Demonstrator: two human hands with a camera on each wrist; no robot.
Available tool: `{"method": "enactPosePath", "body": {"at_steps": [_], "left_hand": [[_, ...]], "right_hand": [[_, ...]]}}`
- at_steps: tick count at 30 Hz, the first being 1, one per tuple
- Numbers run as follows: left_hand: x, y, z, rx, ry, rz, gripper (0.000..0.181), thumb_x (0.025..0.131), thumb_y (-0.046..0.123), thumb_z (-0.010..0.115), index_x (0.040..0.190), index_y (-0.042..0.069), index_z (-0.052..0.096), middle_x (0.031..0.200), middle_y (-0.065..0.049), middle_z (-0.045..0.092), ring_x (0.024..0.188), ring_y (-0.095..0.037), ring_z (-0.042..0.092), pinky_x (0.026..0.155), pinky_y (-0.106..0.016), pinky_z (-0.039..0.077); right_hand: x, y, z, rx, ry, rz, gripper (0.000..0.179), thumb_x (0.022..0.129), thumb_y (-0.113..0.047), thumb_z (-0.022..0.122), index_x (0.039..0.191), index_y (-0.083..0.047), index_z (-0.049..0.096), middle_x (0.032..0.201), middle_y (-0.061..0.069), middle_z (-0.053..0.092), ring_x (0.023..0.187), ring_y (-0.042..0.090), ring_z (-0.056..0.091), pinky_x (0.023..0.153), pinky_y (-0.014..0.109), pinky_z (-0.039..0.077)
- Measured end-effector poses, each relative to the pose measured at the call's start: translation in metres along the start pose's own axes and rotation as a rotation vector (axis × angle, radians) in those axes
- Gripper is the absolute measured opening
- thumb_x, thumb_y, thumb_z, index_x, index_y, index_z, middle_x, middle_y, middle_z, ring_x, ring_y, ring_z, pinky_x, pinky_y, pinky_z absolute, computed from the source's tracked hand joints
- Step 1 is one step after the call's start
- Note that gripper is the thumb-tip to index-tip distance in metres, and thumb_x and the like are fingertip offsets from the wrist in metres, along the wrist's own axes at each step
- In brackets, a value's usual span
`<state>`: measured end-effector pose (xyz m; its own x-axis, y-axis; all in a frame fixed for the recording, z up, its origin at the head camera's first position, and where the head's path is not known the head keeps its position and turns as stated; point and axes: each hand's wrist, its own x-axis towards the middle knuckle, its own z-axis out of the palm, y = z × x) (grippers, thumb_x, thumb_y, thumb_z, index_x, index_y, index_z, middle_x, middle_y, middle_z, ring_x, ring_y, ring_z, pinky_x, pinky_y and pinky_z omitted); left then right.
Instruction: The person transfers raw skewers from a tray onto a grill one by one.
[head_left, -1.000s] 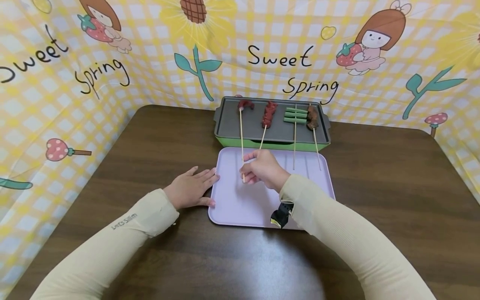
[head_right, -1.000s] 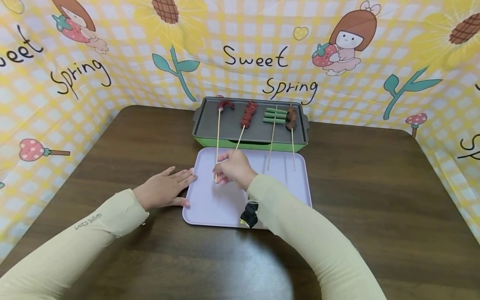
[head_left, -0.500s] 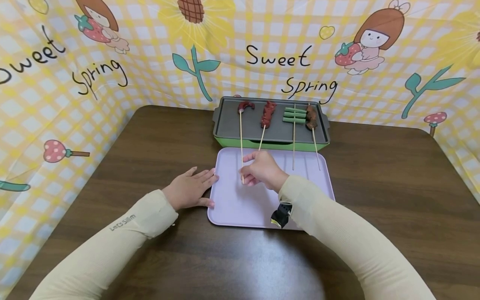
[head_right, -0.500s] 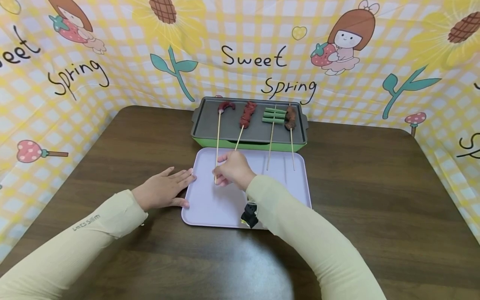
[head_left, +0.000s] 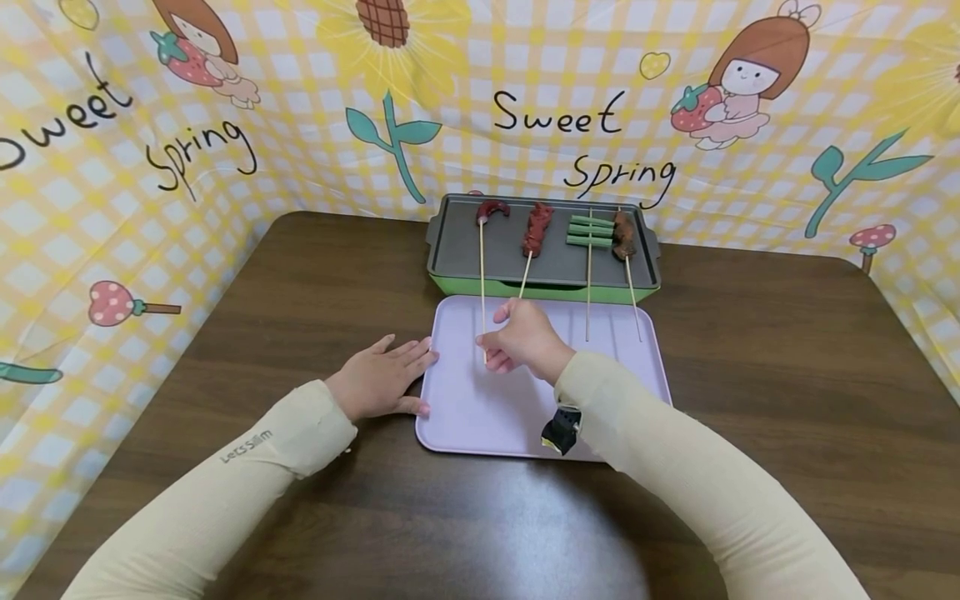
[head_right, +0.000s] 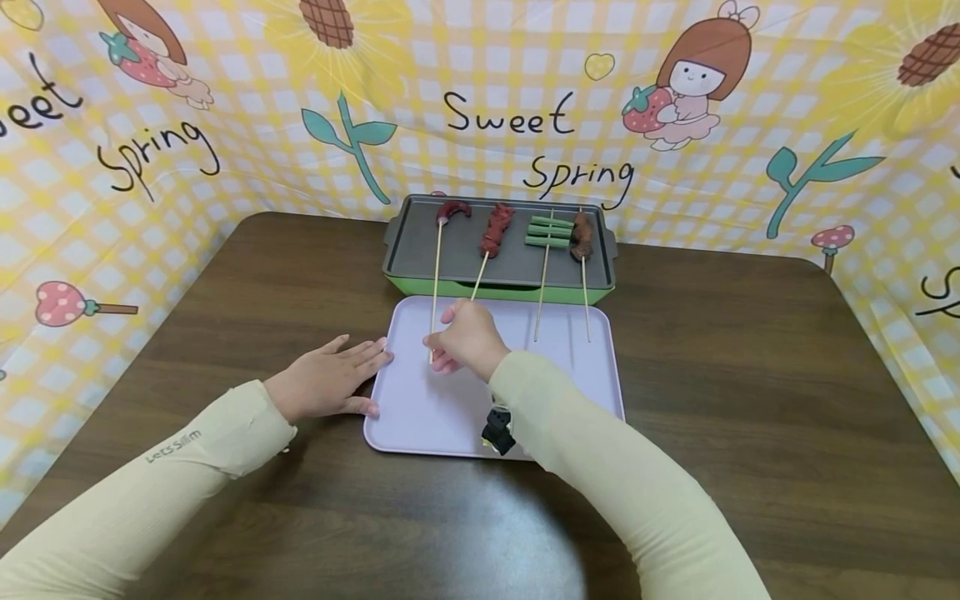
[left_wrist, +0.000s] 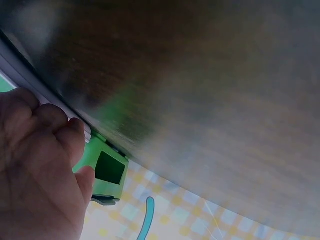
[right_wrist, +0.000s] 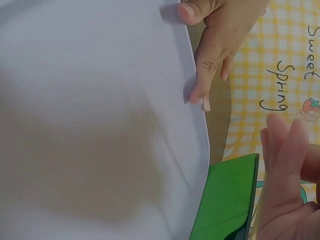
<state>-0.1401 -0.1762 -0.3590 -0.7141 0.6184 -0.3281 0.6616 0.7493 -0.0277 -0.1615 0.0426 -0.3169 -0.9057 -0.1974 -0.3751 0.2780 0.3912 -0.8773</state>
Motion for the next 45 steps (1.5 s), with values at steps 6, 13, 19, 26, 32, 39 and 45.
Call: {"method": "enactPosePath", "body": {"at_steps": [6, 13, 19, 26, 32, 39, 45], "left_hand": [[-0.001, -0.001, 0.0, -0.001, -0.001, 0.0, 0.079, 0.09, 0.054, 0.053, 0.145, -0.002, 0.037, 0.151, -0.021, 0.031, 0.137, -0.032, 0.035, 0.111, -0.053, 0.022], [-0.001, -0.001, 0.001, -0.01, 0.003, -0.004, 0.08, 0.09, 0.054, 0.053, 0.145, -0.002, 0.037, 0.151, -0.021, 0.031, 0.137, -0.032, 0.034, 0.111, -0.053, 0.022], [-0.001, -0.001, 0.001, -0.011, 0.0, -0.004, 0.08, 0.09, 0.054, 0.053, 0.145, -0.002, 0.037, 0.151, -0.021, 0.031, 0.137, -0.032, 0.034, 0.111, -0.053, 0.021], [0.0, 0.0, 0.0, -0.013, -0.001, -0.005, 0.08, 0.09, 0.054, 0.054, 0.145, -0.002, 0.037, 0.151, -0.021, 0.031, 0.137, -0.032, 0.034, 0.111, -0.054, 0.021], [0.0, -0.001, 0.001, -0.022, 0.003, -0.004, 0.079, 0.09, 0.053, 0.054, 0.145, -0.001, 0.037, 0.151, -0.021, 0.031, 0.138, -0.032, 0.034, 0.111, -0.055, 0.021], [-0.002, -0.003, -0.001, -0.034, 0.002, -0.01, 0.079, 0.09, 0.053, 0.054, 0.146, 0.0, 0.037, 0.152, -0.019, 0.031, 0.138, -0.034, 0.032, 0.111, -0.057, 0.019], [-0.004, -0.007, -0.001, -0.078, -0.006, -0.023, 0.076, 0.09, 0.053, 0.055, 0.146, 0.004, 0.039, 0.153, -0.016, 0.03, 0.139, -0.036, 0.029, 0.11, -0.061, 0.015]], "right_hand": [[-0.002, -0.003, 0.001, -0.07, -0.002, -0.007, 0.03, 0.085, 0.002, 0.069, 0.102, 0.005, 0.045, 0.063, 0.013, 0.064, 0.043, 0.012, 0.058, 0.046, 0.025, 0.052], [-0.001, -0.006, 0.001, -0.14, -0.005, -0.01, 0.029, 0.085, 0.002, 0.069, 0.102, 0.007, 0.045, 0.065, 0.015, 0.064, 0.045, 0.013, 0.059, 0.048, 0.027, 0.054], [-0.002, -0.006, -0.003, -0.144, -0.022, -0.002, 0.035, 0.085, 0.001, 0.07, 0.107, 0.011, 0.045, 0.067, 0.015, 0.065, 0.046, 0.013, 0.06, 0.05, 0.028, 0.055], [-0.009, -0.002, -0.015, -0.086, -0.038, -0.019, 0.033, 0.082, 0.001, 0.072, 0.081, -0.003, 0.04, 0.066, 0.013, 0.065, 0.048, 0.013, 0.06, 0.051, 0.029, 0.055], [-0.027, 0.003, -0.032, -0.079, -0.093, -0.059, 0.031, 0.084, -0.008, 0.073, 0.08, -0.004, 0.043, 0.068, 0.01, 0.065, 0.052, 0.014, 0.062, 0.057, 0.034, 0.057], [-0.052, 0.017, -0.059, -0.183, -0.091, -0.103, 0.027, 0.086, -0.019, 0.072, 0.085, -0.001, 0.052, 0.067, 0.009, 0.065, 0.058, 0.017, 0.064, 0.061, 0.036, 0.057], [-0.068, 0.04, -0.086, -0.294, -0.11, -0.196, 0.026, 0.09, -0.024, 0.068, 0.088, 0.0, 0.056, 0.067, 0.007, 0.066, 0.063, 0.02, 0.066, 0.062, 0.034, 0.057]]}}
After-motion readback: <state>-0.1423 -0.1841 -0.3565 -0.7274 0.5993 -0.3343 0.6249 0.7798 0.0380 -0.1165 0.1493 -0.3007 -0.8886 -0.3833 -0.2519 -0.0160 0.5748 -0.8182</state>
